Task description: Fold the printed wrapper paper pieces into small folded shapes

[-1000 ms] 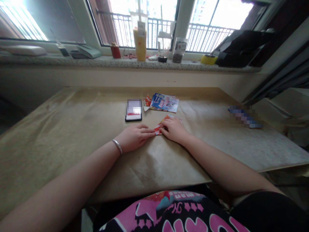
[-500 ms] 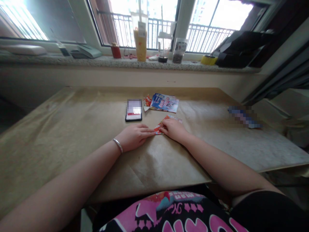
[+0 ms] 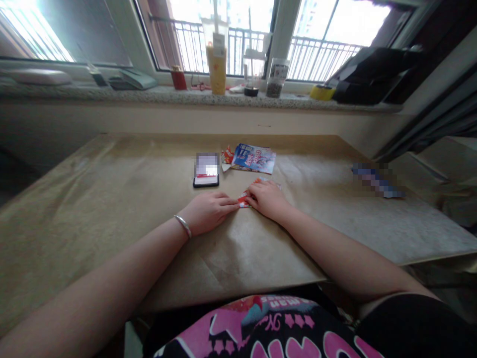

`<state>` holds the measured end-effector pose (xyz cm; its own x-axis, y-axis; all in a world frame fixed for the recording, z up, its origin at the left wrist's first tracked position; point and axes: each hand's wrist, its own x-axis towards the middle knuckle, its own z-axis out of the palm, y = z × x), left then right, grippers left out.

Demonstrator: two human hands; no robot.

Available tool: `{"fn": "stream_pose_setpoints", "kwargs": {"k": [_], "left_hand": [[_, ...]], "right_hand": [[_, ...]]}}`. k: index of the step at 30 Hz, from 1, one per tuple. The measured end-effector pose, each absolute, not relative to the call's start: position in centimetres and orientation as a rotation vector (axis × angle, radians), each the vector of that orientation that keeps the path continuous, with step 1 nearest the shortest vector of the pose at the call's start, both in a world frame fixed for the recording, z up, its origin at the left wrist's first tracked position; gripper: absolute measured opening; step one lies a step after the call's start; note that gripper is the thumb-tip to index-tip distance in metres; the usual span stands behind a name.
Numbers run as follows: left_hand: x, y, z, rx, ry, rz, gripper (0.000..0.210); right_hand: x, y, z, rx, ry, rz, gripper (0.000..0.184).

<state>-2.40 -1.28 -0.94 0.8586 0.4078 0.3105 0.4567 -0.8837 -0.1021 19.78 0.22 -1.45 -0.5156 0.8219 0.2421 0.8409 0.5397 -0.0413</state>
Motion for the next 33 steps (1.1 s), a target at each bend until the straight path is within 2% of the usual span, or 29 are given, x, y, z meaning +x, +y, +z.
{"fn": "stream_pose_setpoints", "kwargs": {"k": [5,16,27,33], "left_hand": [[-2.4,-1.3,-0.9,-2.870,-0.695,-0.412,0.036],[-2.7,-1.1,-1.0,-2.929,-0.723,-0.453,0.038],[-2.9,-1.2,-0.3,-2.941,-0.642,-0.353,0.037],[-3.0,-1.1,-0.6,-2.989,-0.708,-0.438,0.037]], "right_hand": [[19.5,-0.4,-1.1,-1.321,-2.579,-0.177,0.026],[19.8,0.3,-1.5,-1.367,-2.478,0.128,0.019],[19.9,0.5,-1.7,-1.318,-2.452,0.118,0.018],[19.9,0.6,-1.8,-1.324,-2.451,0.120,0.018]]}}
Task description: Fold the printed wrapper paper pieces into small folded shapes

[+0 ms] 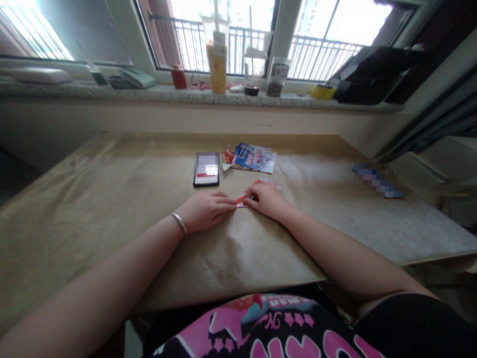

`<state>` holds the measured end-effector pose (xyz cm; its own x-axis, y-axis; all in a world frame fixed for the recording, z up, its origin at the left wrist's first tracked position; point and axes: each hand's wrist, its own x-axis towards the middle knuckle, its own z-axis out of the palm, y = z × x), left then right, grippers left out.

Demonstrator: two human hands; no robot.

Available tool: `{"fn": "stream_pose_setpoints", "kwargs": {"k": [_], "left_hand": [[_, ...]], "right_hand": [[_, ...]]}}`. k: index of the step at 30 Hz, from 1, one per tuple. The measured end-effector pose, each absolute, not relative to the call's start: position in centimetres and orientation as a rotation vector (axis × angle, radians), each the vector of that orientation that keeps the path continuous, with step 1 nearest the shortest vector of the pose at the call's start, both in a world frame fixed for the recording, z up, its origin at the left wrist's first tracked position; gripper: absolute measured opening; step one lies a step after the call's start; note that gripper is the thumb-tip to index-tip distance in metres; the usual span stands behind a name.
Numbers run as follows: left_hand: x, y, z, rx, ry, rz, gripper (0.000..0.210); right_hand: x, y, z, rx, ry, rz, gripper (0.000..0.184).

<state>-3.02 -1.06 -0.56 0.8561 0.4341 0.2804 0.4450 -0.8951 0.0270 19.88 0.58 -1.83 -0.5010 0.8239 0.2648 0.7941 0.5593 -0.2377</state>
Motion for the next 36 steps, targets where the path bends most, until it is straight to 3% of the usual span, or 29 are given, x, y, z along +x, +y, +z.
{"fn": "stream_pose_setpoints", "kwargs": {"k": [36], "left_hand": [[-2.5,-1.3,0.2,-2.990,-0.749,-0.303,0.032]], "right_hand": [[19.8,0.6,-1.9,-1.321,-2.448,0.131,0.016]]}}
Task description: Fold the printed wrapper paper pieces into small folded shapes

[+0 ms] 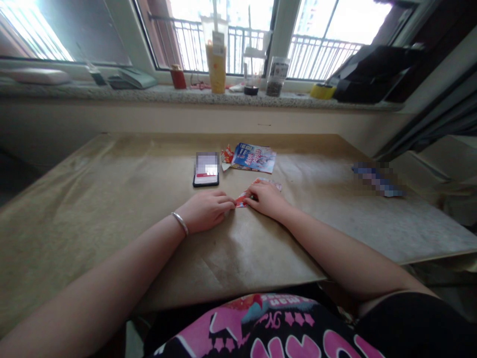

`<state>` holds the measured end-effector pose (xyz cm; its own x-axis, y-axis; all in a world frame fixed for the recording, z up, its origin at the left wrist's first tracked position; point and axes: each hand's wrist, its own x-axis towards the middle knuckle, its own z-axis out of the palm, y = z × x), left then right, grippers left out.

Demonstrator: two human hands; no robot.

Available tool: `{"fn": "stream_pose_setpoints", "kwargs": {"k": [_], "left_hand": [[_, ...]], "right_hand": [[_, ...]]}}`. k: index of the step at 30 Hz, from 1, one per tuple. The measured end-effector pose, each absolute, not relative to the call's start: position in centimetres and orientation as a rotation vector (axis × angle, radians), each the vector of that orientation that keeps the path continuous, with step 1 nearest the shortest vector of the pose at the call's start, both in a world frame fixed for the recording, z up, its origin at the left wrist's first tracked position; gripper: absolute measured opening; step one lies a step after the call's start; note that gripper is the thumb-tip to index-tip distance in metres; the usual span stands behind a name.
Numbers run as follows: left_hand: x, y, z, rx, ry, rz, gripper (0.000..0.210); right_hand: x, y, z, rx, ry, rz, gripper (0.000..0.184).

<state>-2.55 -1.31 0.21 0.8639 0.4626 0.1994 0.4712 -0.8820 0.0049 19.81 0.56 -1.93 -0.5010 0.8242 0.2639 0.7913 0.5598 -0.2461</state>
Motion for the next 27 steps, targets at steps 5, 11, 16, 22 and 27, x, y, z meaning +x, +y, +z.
{"fn": "stream_pose_setpoints", "kwargs": {"k": [5,11,16,22,27], "left_hand": [[-2.7,-1.4,0.5,-2.984,-0.763,-0.286,0.032],[-3.4,-1.2,0.8,-2.982,-0.806,-0.253,0.031],[-3.4,-1.2,0.9,-2.982,-0.767,-0.236,0.028],[-3.4,-1.5,1.2,-2.971,-0.766,-0.208,0.027],[-3.9,-1.3,1.0,-2.999,-0.820,-0.215,0.029]], "right_hand": [[19.8,0.5,-1.9,-1.324,-2.450,0.146,0.018],[19.9,0.6,-2.0,-1.320,-2.443,0.151,0.015],[20.0,0.6,-2.2,-1.297,-2.436,0.145,0.014],[20.1,0.6,-2.2,-1.317,-2.429,0.139,0.014],[20.1,0.5,-2.2,-1.308,-2.429,0.136,0.016]]}}
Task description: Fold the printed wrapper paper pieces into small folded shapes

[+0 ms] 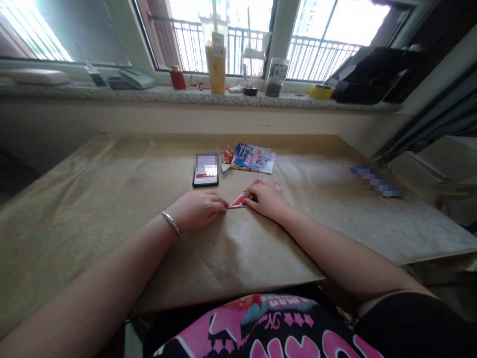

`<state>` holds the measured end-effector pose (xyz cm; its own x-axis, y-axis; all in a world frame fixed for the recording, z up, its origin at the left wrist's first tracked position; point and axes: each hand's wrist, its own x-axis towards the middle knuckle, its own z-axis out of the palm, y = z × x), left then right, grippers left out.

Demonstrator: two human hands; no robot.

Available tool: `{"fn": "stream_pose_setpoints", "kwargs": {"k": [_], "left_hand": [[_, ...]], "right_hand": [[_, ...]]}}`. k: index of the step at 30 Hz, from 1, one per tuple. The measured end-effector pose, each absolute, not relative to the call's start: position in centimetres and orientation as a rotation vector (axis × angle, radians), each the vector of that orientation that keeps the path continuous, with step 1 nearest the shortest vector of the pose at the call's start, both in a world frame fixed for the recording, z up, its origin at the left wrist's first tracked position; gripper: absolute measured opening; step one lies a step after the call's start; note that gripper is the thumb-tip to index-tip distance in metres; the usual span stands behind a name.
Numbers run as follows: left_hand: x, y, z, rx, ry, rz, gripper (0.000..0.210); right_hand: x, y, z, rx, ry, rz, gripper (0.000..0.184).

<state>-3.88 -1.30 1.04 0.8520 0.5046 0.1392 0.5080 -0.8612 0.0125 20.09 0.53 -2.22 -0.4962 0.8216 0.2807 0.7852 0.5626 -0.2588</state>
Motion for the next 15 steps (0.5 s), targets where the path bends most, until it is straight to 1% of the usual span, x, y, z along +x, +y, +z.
{"fn": "stream_pose_setpoints", "kwargs": {"k": [4,9,15], "left_hand": [[-4.0,-1.2,0.6,-2.996,-0.836,-0.276,0.029],[-3.3,-1.4,0.1,-2.948,-0.771,-0.399,0.035],[-2.5,-1.9,0.0,-2.889,-0.774,-0.338,0.032]], "right_hand": [[20.1,0.5,-2.2,-1.308,-2.419,0.133,0.015],[19.9,0.4,-2.1,-1.316,-2.423,0.143,0.016],[19.7,0.5,-2.0,-1.333,-2.425,0.135,0.016]]}}
